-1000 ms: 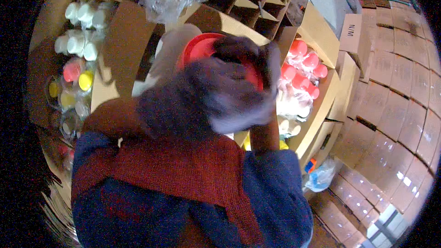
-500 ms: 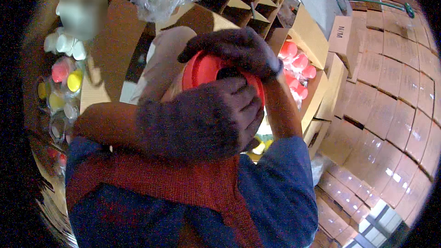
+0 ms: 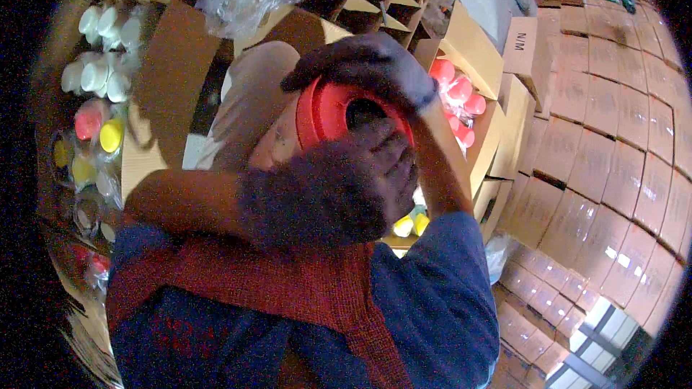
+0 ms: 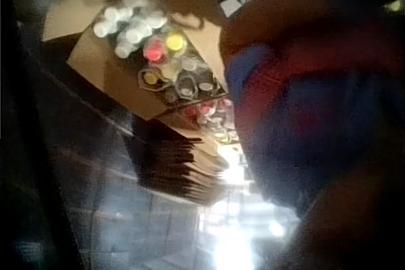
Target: The person assembles plastic containers by inserting a metal insert into a beige body and securing a red lid. They repeat this process for multiple units, handling the components one at a time and placing the finished containers into a cardboard box.
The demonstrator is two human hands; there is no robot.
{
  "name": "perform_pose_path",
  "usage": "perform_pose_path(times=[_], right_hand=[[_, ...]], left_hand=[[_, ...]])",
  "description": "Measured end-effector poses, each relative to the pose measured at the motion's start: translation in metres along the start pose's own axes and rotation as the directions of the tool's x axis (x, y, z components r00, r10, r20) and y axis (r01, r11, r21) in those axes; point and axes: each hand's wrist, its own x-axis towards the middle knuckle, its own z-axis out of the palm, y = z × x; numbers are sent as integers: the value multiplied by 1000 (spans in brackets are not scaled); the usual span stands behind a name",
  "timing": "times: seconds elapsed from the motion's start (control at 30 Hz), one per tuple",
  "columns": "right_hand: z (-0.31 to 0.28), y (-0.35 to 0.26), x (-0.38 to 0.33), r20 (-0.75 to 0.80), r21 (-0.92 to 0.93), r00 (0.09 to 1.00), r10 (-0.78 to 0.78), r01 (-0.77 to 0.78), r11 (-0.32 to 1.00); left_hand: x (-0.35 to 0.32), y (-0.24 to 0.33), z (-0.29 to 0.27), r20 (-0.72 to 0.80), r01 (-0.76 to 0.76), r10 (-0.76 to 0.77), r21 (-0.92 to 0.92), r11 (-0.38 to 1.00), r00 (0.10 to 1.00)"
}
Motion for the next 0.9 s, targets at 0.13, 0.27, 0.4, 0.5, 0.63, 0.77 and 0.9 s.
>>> perform_pose_path(times=[0.13,0.27,0.4,0.5,0.63,0.77,0.9], right_hand=[[30,-11,-49,-428,23,847,315,-338,941],[14,-2,-44,-345,366,859,377,-247,897],[-18,40,-2,62,288,993,-102,80,954],[-11,19,-1,65,319,993,96,-112,941],[44,-20,-58,-471,581,711,522,-195,790],[16,-6,-57,-416,370,784,461,-317,873],[-4,27,-5,-53,133,973,-224,229,964]], left_hand=[[-6,-41,-9,-254,-234,138,-397,887,957],[4,-31,-7,-257,-90,55,-126,988,965],[3,26,-2,23,129,-134,150,980,991],[-9,18,-2,63,72,-74,33,997,995],[-15,-32,-3,-87,-84,63,-261,962,994],[3,-30,-1,-175,-62,35,-155,986,984],[16,26,4,28,125,-130,138,983,991]])
